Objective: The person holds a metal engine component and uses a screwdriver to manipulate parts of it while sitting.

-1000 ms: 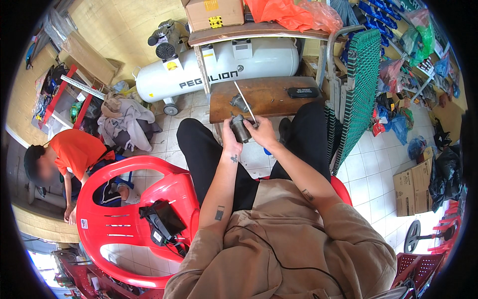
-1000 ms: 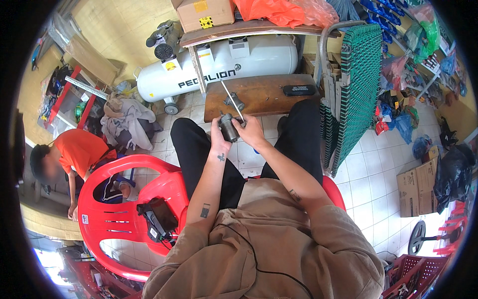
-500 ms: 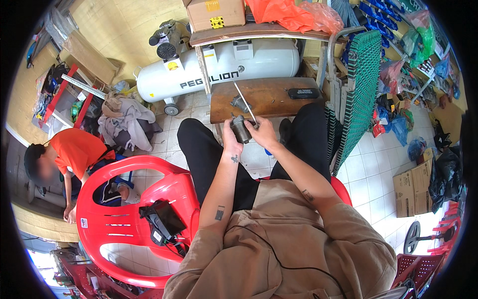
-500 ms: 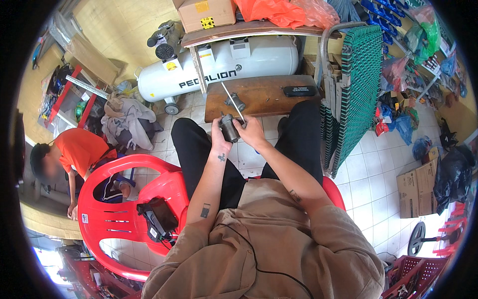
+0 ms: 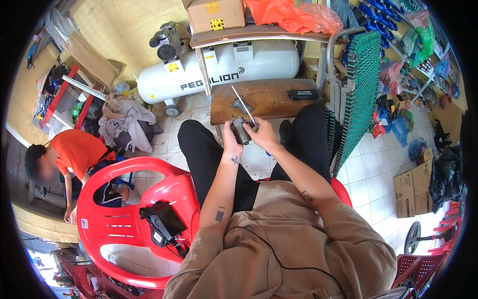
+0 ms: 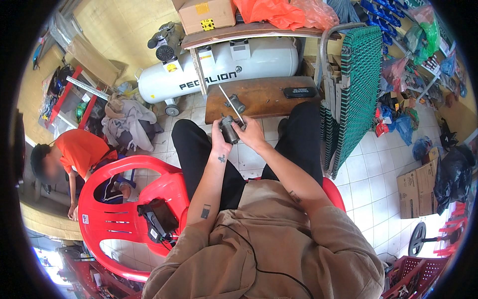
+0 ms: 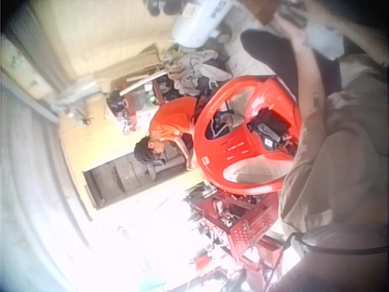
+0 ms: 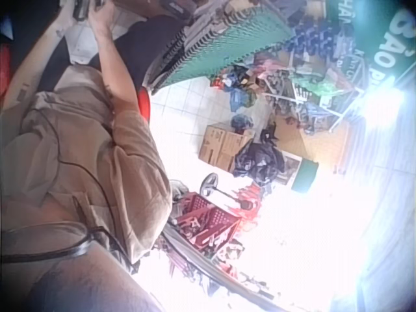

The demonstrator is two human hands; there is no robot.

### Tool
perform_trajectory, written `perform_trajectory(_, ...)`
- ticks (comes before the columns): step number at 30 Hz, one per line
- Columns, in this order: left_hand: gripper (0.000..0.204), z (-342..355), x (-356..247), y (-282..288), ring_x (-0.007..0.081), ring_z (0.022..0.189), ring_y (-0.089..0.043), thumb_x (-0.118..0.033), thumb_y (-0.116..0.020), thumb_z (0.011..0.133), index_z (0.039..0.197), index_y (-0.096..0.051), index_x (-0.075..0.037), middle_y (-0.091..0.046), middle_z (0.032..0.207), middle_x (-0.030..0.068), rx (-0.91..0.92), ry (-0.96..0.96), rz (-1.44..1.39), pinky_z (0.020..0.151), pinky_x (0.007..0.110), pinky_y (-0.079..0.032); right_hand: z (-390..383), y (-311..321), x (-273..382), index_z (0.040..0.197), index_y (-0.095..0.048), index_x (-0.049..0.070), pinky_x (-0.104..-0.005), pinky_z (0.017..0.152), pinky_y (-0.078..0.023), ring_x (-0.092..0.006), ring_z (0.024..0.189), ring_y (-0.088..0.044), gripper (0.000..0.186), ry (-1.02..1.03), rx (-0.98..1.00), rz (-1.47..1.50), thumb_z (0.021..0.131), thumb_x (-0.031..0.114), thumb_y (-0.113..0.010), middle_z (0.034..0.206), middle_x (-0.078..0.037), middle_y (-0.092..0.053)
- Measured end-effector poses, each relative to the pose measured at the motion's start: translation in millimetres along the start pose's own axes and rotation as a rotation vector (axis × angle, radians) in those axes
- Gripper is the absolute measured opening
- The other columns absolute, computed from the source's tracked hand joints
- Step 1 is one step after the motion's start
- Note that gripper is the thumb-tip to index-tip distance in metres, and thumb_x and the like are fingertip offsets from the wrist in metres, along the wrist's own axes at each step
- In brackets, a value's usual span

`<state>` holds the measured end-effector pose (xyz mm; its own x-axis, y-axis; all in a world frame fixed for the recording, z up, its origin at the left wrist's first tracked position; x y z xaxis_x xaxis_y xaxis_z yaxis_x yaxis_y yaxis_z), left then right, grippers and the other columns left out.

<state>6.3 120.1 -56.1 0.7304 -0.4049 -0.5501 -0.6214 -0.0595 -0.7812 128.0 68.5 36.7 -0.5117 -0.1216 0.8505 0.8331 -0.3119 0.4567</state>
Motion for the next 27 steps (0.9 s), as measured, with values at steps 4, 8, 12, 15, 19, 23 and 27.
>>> perform_trajectory(4,0.032,-9.0,-3.8,-6.9,0.0207,0.081,-0.068,-0.033,-0.053,0.094,0.101,-0.067,-0.005,-0.070,0.090,0.0068,-0.005,-0.013,-0.040,0.077,0.034,-0.056,-3.2,2.6,11.0,0.096,-0.070,-0.002,-0.0414,0.070,-0.052,-0.0346,0.075,-0.069,0.031,0.041,-0.008,0.036,0.086,0.027,-0.073,0.084,-0.021,-0.071)
perform_trajectory(8,0.032,-9.0,-4.6,-5.7,0.0206,0.081,-0.068,-0.034,-0.054,0.094,0.100,-0.068,-0.005,-0.070,0.089,0.0064,-0.015,-0.024,-0.036,0.077,0.034,-0.056,-3.1,3.8,12.8,0.099,-0.072,-0.001,-0.0373,0.071,-0.053,-0.0277,0.075,-0.070,0.030,0.047,-0.012,0.019,0.086,0.025,-0.074,0.087,-0.017,-0.074)
perform_trajectory(12,0.033,-6.6,-2.3,-6.3,0.0210,0.082,-0.068,-0.037,-0.054,0.093,0.101,-0.067,-0.007,-0.070,0.091,0.0065,0.011,-0.021,-0.020,0.078,0.035,-0.056,-1.1,3.1,6.4,0.093,-0.069,-0.002,-0.0458,0.069,-0.050,-0.0400,0.076,-0.067,0.033,0.089,-0.039,0.040,0.086,0.030,-0.072,0.079,-0.024,-0.068)
perform_trajectory(15,0.036,0.3,-3.8,4.1,0.0229,0.085,-0.068,-0.041,-0.054,0.092,0.102,-0.066,-0.009,-0.070,0.094,0.0083,-0.002,-0.032,-0.004,0.081,0.037,-0.056,-0.4,-1.7,5.5,0.092,-0.069,-0.002,-0.0464,0.068,-0.050,-0.0413,0.076,-0.066,0.036,0.069,-0.001,0.011,0.086,0.033,-0.071,0.078,-0.024,-0.067)
perform_trajectory(19,0.035,-7.9,-7.6,-5.6,0.0226,0.084,-0.068,-0.043,-0.055,0.093,0.101,-0.066,-0.011,-0.070,0.092,0.0072,-0.014,-0.053,-0.030,0.079,0.037,-0.056,-0.7,5.8,9.3,0.096,-0.068,-0.002,-0.0449,0.068,-0.049,-0.0383,0.073,-0.066,0.042,0.065,-0.034,-0.002,0.090,0.039,-0.068,0.077,-0.022,-0.067)
perform_trajectory(23,0.031,-19.9,-18.6,-14.7,0.0203,0.082,-0.065,-0.041,-0.065,0.092,0.104,-0.064,-0.013,-0.066,0.090,0.0047,-0.012,-0.070,-0.048,0.073,0.037,-0.055,5.3,18.1,10.5,0.100,-0.066,-0.002,-0.0427,0.068,-0.049,-0.0324,0.071,-0.067,0.043,0.028,-0.001,0.108,0.098,0.040,-0.058,0.074,-0.018,-0.067)
perform_trajectory(27,0.031,-24.6,-29.1,-18.7,0.0187,0.082,-0.063,-0.032,-0.075,0.089,0.110,-0.062,-0.013,-0.064,0.093,0.0029,-0.055,-0.170,0.034,0.070,0.035,-0.053,18.9,17.9,-11.3,0.108,-0.067,-0.001,-0.0357,0.070,-0.050,-0.0202,0.072,-0.064,0.043,0.026,0.151,0.126,0.106,0.037,-0.047,0.078,-0.008,-0.068)
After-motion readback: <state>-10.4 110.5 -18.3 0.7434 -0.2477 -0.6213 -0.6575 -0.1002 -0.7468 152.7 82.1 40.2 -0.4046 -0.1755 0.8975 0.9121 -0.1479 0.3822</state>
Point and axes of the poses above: each hand's wrist, its own z-axis towards the middle knuckle, its own y-axis out of the back of the hand, x = y × z, the point moved 9 cm from there along z, towards the middle knuckle
